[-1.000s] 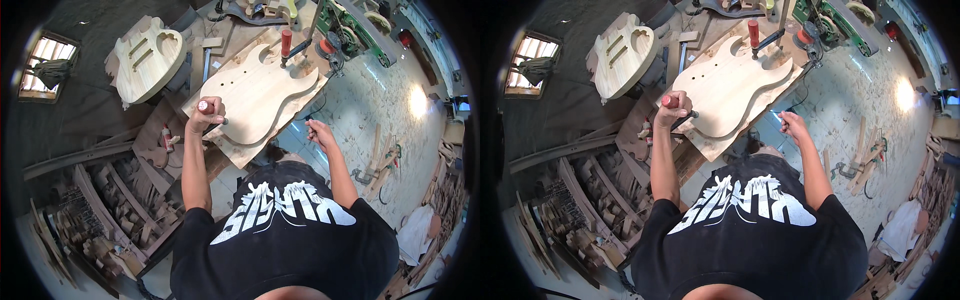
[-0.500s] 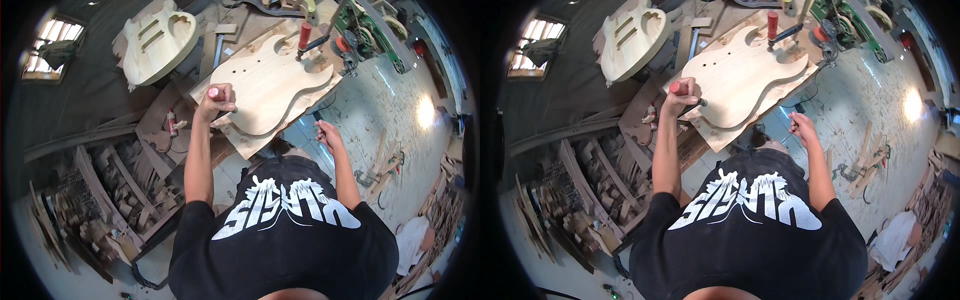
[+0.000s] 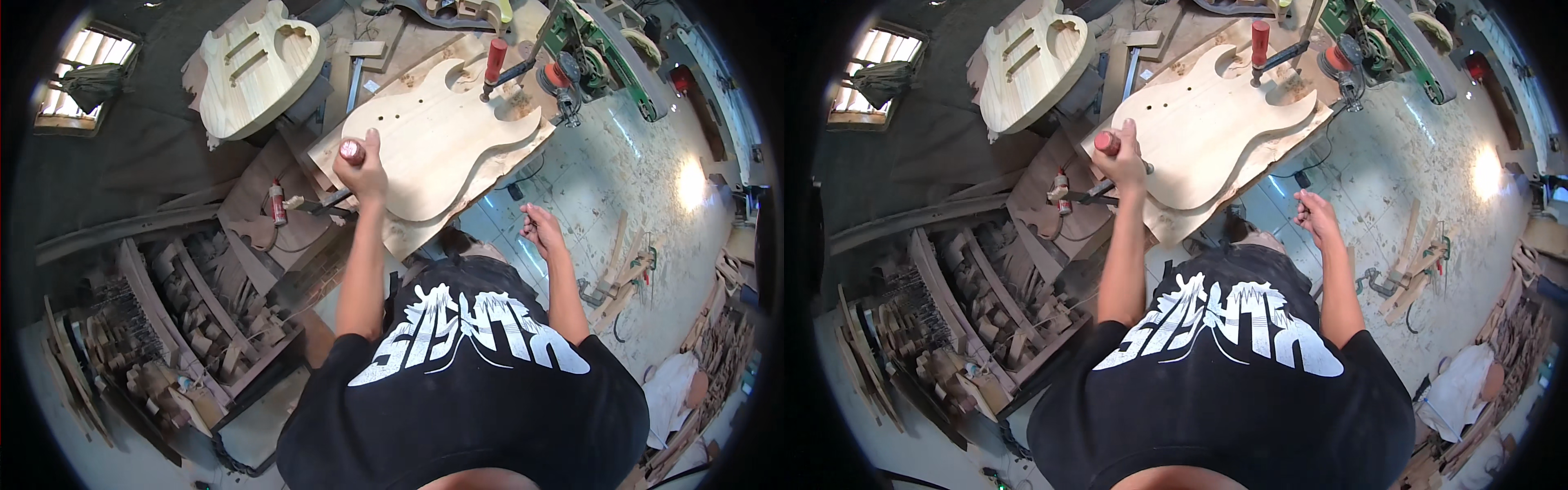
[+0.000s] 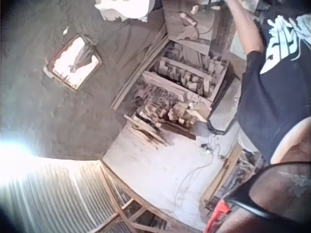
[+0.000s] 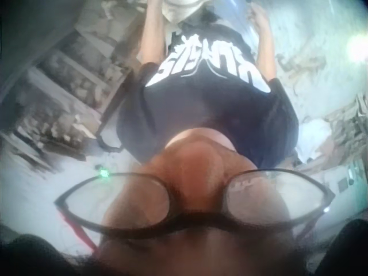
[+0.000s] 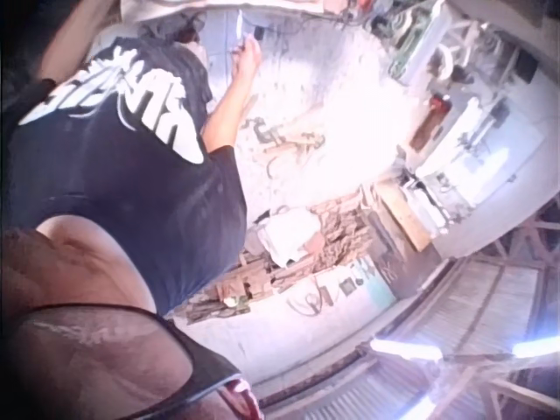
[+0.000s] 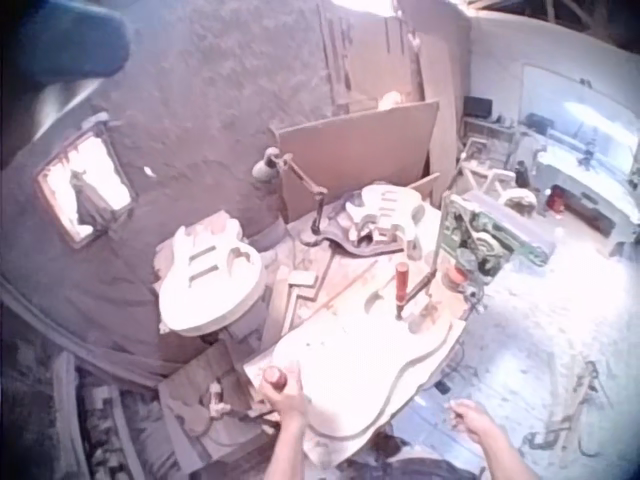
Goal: The person secures a wooden guitar body onto a wooden board using clamps, then uses a routing tool to carve out a recessed cavity on the face of the guitar body.
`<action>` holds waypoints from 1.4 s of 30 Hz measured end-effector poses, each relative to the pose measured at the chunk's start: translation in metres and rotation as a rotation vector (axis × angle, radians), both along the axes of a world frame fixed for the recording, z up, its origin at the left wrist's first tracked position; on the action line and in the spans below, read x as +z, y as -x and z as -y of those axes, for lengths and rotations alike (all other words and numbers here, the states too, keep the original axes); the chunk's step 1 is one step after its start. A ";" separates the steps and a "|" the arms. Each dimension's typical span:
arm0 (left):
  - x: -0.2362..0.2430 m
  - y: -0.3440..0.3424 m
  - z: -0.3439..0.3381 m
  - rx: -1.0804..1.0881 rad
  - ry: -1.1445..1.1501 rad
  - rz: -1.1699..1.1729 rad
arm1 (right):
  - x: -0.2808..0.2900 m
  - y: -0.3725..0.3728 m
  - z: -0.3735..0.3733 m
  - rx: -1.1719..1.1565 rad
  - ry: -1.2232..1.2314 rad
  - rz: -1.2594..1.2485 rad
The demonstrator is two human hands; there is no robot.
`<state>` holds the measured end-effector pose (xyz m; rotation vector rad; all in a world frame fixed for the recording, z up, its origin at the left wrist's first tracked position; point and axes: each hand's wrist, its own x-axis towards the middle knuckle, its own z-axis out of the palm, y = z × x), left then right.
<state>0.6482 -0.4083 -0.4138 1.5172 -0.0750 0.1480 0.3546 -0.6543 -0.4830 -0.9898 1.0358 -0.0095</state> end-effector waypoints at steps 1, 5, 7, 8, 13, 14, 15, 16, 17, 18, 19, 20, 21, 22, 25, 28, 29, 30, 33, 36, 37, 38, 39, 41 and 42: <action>-0.003 -0.003 -0.011 0.003 0.001 -0.009 | -0.001 0.001 0.001 0.008 -0.005 0.009; 0.017 -0.029 -0.038 -0.711 0.156 -0.212 | 0.000 -0.005 0.000 0.035 0.006 0.023; 0.024 -0.046 -0.042 -1.139 0.176 -0.282 | 0.006 -0.012 -0.002 0.067 0.024 0.022; 0.031 -0.052 -0.043 -1.249 0.190 -0.324 | 0.008 -0.014 -0.002 0.072 0.026 0.027; 0.027 -0.042 -0.040 -1.120 0.204 -0.288 | 0.004 -0.004 0.001 0.061 0.016 0.074; 0.027 -0.030 -0.036 -0.882 0.164 -0.263 | 0.004 0.001 0.001 0.064 0.015 0.074; 0.028 -0.016 -0.023 -0.875 0.163 -0.253 | 0.003 0.002 0.003 0.038 0.018 0.060; 0.024 0.005 -0.002 -0.396 0.086 -0.107 | 0.002 0.006 0.001 0.008 0.019 0.034; 0.020 0.022 0.009 0.091 0.000 0.030 | 0.000 0.011 -0.003 0.018 0.013 0.021; 0.016 0.022 0.016 0.176 0.021 0.084 | 0.000 0.012 -0.003 0.011 0.000 0.013; 0.013 0.018 0.013 0.187 0.024 0.079 | 0.000 0.013 -0.004 0.006 -0.012 0.006; 0.017 0.013 0.008 0.134 -0.091 0.100 | -0.001 0.013 -0.003 0.023 -0.006 0.003; 0.018 0.009 0.003 0.081 -0.206 0.118 | -0.002 0.013 -0.004 0.030 -0.012 0.006; 0.012 0.005 -0.003 -0.087 -0.057 0.044 | -0.003 0.012 -0.005 0.039 -0.018 0.009; 0.022 -0.018 -0.034 -0.743 0.115 -0.191 | -0.008 0.006 -0.005 0.070 -0.004 0.009; 0.025 -0.048 -0.046 -1.205 0.148 -0.254 | -0.006 -0.004 -0.002 0.158 0.002 0.011; 0.025 -0.053 -0.044 -1.318 0.152 -0.285 | -0.003 -0.007 -0.002 0.160 -0.002 0.008; 0.025 -0.053 -0.044 -1.334 0.170 -0.283 | 0.000 -0.010 -0.001 0.168 0.009 0.004; 0.022 -0.024 -0.039 -0.822 0.096 -0.182 | 0.007 -0.015 0.001 0.171 0.059 -0.019; 0.022 0.021 0.006 -0.108 -0.006 -0.014 | -0.003 -0.003 0.004 0.190 0.073 -0.068; 0.022 0.026 0.013 0.242 -0.061 0.068 | -0.007 0.001 0.005 0.185 0.074 -0.096; 0.018 0.020 0.015 0.283 -0.125 0.107 | -0.014 0.005 0.006 0.191 0.066 -0.132; 0.018 0.017 0.014 0.276 -0.117 0.104 | -0.022 0.013 0.008 0.184 0.074 -0.135; 0.015 0.006 -0.004 -0.157 -0.065 0.096 | -0.035 0.026 0.011 0.190 0.044 -0.192; 0.014 -0.005 -0.018 -0.430 0.023 0.002 | -0.039 0.027 0.010 0.162 0.035 -0.221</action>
